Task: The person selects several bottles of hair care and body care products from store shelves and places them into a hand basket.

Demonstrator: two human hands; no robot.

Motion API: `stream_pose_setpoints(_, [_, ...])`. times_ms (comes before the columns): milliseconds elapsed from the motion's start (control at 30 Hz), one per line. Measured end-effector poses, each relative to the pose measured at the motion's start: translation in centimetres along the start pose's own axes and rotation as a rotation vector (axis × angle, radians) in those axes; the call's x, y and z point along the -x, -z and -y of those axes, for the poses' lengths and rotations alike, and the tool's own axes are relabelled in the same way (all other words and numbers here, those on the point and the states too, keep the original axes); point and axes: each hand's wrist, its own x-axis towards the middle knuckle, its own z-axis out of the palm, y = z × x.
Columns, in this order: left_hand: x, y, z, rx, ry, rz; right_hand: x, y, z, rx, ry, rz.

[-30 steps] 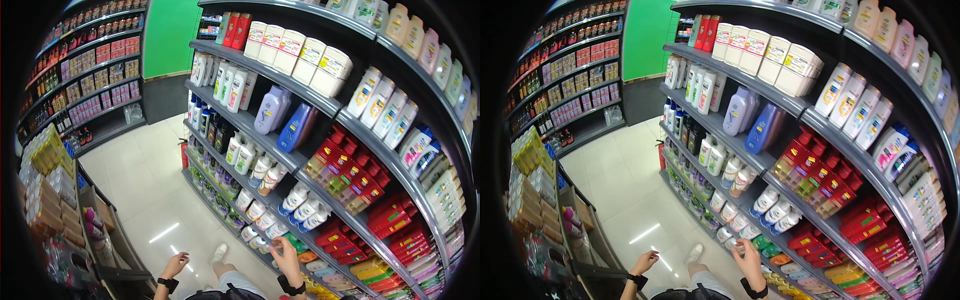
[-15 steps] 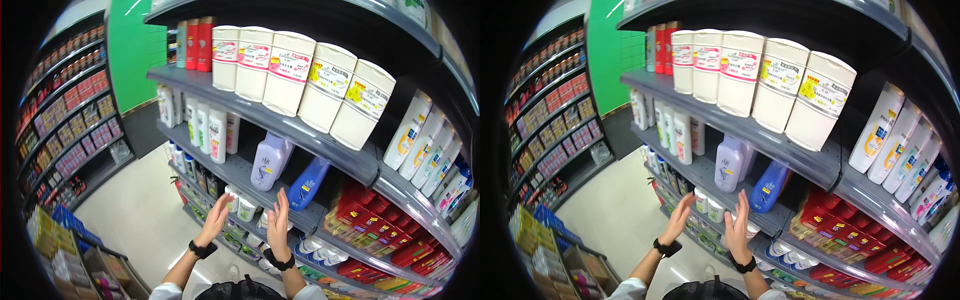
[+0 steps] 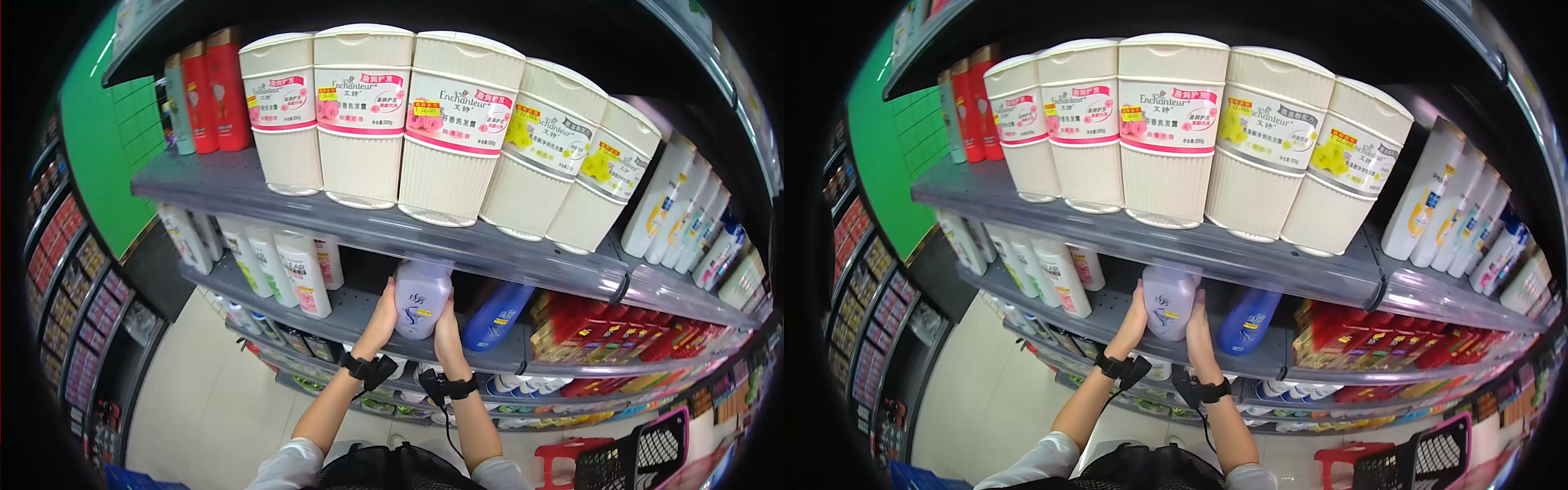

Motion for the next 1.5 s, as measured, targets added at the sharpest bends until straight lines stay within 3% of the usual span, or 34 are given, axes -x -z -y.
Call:
stream_pose_setpoints(133, [-1.0,0.6,1.9,0.115,-0.005,0.109,0.2,-0.8,0.6,-0.005,-0.018,-0.049])
stream_pose_setpoints(333, [-0.9,0.5,3.2,0.202,-0.061,0.000,-0.1,-1.3,0.1,-0.068,-0.064,-0.139])
stream_pose_setpoints(433, [-1.5,0.7,2.3,0.231,-0.006,0.043,-0.6,-1.2,0.1,-0.009,0.027,-0.078])
stream_pose_setpoints(533, [-1.3,0.8,2.2,0.163,-0.075,0.137,-0.8,-0.4,-0.6,-0.089,-0.067,-0.143])
stream_pose_setpoints(633, [-0.7,0.9,3.1,0.124,-0.122,0.062,-0.5,1.0,-1.2,-0.064,0.098,-0.115])
stream_pose_setpoints(700, [0.0,0.6,2.2,0.017,-0.240,0.036,2.3,1.4,1.0,0.329,0.305,-0.007])
stream_pose_setpoints(733, [0.6,0.7,2.0,0.078,-0.216,0.034,5.4,0.6,4.1,0.498,0.263,0.020])
stream_pose_setpoints(867, [2.9,-0.2,0.3,-0.192,-0.315,-0.021,9.2,3.6,4.4,0.681,0.447,0.023])
stream_pose_setpoints(933, [3.7,-1.0,0.2,-0.324,-0.346,-0.076,9.4,4.1,4.4,0.825,0.847,-0.557])
stream_pose_setpoints(1033, [4.4,-1.5,0.2,-0.520,-0.430,-0.147,8.0,3.6,4.8,0.947,0.713,-0.623])
stream_pose_setpoints(1100, [5.0,-1.9,0.3,-0.648,-0.446,-0.192,7.1,3.7,3.4,0.914,0.705,-0.556])
stream_pose_setpoints(1167, [5.8,-2.3,0.4,-0.631,-0.384,-0.218,6.7,3.6,2.1,0.997,0.628,-0.700])
stream_pose_setpoints(1300, [7.0,-2.4,0.2,-0.671,-0.344,-0.255,7.3,3.3,1.4,1.030,0.638,-0.752])
stream_pose_setpoints(1500, [8.8,1.0,0.3,-0.578,-0.526,-0.208,7.8,3.7,0.6,1.102,0.729,-0.760])
